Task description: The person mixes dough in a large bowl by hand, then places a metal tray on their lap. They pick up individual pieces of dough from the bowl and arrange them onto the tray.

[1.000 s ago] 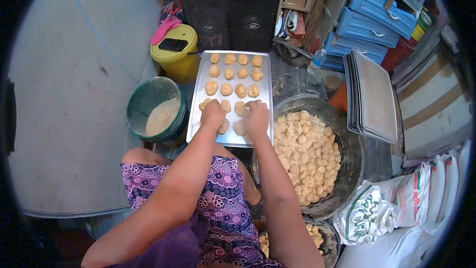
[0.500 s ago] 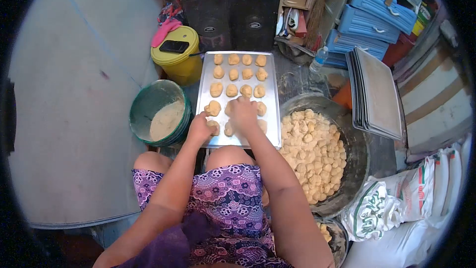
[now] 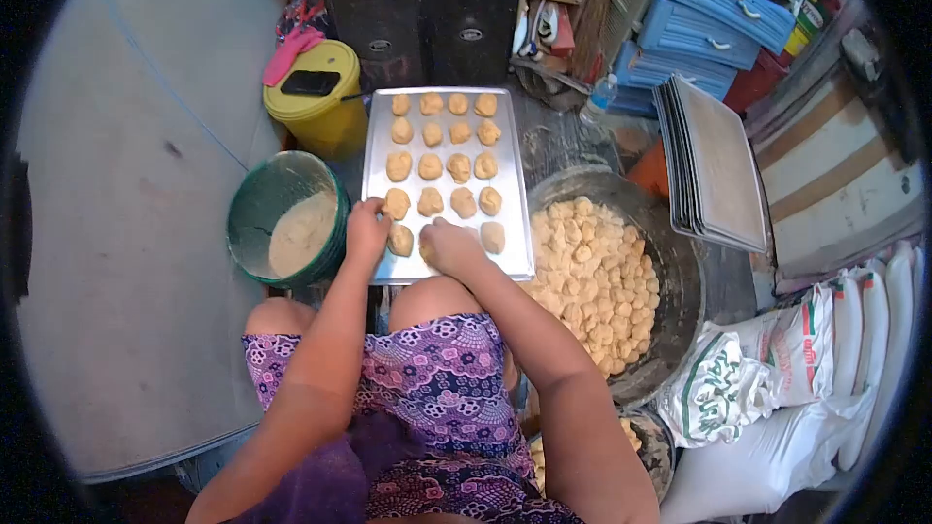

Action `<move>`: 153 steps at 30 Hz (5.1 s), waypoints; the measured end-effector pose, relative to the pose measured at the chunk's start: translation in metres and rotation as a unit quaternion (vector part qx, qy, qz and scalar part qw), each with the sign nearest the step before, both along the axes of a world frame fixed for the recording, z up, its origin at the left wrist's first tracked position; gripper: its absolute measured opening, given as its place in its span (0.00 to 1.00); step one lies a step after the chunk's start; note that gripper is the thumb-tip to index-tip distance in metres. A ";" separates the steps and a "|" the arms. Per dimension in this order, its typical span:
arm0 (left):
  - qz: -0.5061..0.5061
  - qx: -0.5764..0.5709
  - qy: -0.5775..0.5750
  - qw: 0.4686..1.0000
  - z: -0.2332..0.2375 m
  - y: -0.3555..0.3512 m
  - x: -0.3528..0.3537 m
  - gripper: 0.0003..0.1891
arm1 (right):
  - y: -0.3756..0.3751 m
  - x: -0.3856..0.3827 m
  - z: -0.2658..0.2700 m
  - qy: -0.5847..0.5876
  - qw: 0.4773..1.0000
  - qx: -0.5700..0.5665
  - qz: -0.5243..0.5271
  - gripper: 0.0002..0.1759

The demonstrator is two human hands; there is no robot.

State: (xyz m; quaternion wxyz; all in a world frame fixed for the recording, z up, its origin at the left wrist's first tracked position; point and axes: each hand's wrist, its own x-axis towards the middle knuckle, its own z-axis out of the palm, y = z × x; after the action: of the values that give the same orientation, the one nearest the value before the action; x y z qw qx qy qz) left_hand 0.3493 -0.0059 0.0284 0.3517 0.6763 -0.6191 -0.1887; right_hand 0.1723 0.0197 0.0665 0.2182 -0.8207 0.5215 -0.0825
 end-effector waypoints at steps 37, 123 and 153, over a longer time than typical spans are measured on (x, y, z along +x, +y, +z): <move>0.017 -0.098 -0.146 0.984 0.017 0.007 -0.054 0.15 | -0.028 -0.062 0.003 -0.086 0.942 -0.198 -0.256 0.16; 0.116 0.059 0.218 0.967 -0.061 -0.054 0.034 0.11 | -0.036 -0.123 -0.049 -0.279 0.912 -0.069 -0.291 0.25; -0.028 -0.027 -0.285 0.958 -0.003 -0.110 -0.074 0.32 | -0.150 -0.038 -0.041 0.105 0.960 -0.225 -0.133 0.39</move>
State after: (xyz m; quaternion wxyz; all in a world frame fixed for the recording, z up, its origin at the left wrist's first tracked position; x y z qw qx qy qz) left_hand 0.2756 -0.1163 0.0253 0.1731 0.6749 -0.7171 0.0192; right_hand 0.1342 -0.1306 0.0251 -0.0406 -0.7757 0.6143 -0.1393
